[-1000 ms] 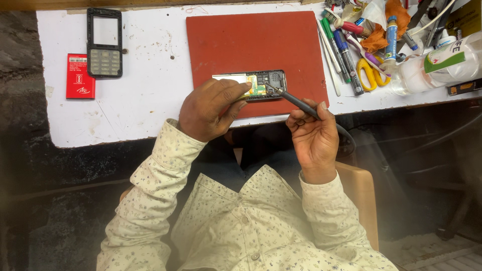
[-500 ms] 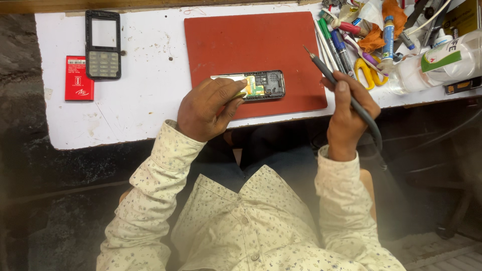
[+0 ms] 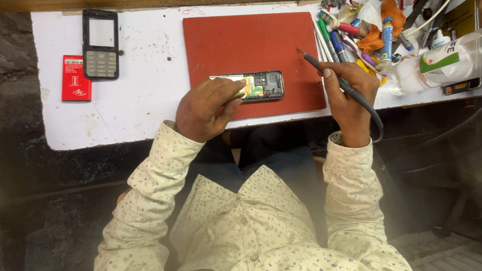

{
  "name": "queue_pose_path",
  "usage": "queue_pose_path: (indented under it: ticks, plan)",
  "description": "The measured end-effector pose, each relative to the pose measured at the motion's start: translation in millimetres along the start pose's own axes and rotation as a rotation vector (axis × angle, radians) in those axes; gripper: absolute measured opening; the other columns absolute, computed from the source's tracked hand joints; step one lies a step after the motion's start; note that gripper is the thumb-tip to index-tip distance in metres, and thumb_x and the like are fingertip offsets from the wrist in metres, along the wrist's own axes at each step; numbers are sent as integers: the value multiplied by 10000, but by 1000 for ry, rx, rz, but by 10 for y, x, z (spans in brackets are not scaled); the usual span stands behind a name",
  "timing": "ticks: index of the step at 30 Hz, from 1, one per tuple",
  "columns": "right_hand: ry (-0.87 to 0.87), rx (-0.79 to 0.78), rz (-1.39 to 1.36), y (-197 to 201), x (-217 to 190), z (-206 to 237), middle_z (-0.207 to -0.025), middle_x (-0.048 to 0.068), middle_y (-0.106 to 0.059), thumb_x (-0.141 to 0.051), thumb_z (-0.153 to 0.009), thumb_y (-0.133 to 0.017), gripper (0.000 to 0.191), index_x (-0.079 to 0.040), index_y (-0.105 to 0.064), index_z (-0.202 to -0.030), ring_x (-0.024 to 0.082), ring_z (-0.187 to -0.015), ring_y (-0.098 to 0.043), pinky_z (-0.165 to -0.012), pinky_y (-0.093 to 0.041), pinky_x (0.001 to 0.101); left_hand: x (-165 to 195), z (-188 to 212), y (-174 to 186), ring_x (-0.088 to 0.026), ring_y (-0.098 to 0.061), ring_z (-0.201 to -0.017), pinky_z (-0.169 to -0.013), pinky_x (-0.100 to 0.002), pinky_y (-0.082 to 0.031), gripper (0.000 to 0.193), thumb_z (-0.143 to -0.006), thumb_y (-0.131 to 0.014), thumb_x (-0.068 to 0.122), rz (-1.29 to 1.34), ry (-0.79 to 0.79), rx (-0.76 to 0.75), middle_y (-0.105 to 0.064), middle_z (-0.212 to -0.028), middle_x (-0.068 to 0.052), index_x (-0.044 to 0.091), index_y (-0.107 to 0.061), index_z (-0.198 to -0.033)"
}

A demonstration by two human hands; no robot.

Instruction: The person applies flux paste to a mobile phone circuit board and then solders components using a soldering iron and solder wire. The phone is held steady while the person works on specific points on the board.

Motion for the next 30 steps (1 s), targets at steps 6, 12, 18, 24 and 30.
queue_pose_path:
  ticks: [6, 12, 18, 24, 30]
  plan:
    - [-66, -18, -17, 77, -12, 70, -933, 133, -753, -96, -1058, -691, 159, 41, -752, -1113, 177, -785, -676, -714, -494, 271, 3, -7, 3, -261, -700, -936, -777, -368, -581, 363, -992, -736, 92, -5, -4, -11, -710, -1058, -121, 59, -594, -1324]
    - [-85, -29, -47, 176, -39, 220, -992, 141, -761, -93, -1063, -676, 166, 43, -746, -1127, 193, -877, -714, -790, -529, 272, 3, 1, -2, -264, -709, -961, -801, -366, -591, 337, -999, -735, 95, -6, -8, -2, -715, -1068, -124, 56, -604, -1306]
    - [-164, -40, -95, 259, -88, 335, -1006, 139, -756, -80, -1048, -664, 175, 46, -738, -1144, 172, -905, -705, -818, -527, 258, 9, -6, 3, -268, -713, -971, -807, -365, -593, 328, -1002, -734, 88, 5, -13, 5, -717, -1071, -126, 54, -605, -1302]
    - [-251, -55, -69, 370, -213, 430, -981, 142, -745, -47, -1008, -643, 191, 55, -737, -1139, 153, -855, -668, -769, -489, 247, 21, -10, 15, -274, -709, -955, -793, -371, -588, 341, -993, -735, 81, -1, -15, 10, -717, -1069, -127, 59, -604, -1308]
    - [-319, -62, -70, 459, -283, 521, -982, 141, -747, -45, -1006, -644, 191, 60, -740, -1133, 143, -874, -659, -788, -483, 239, 20, -10, 11, -274, -711, -954, -791, -371, -588, 338, -998, -732, 77, 6, -20, 8, -718, -1074, -127, 53, -603, -1309]
Point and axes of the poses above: each hand's wrist, its own z-axis away from the middle knuckle, its own y-axis out of the back of the hand, x = y × z, the point moved 6 cm from there along -z, towards the middle knuckle
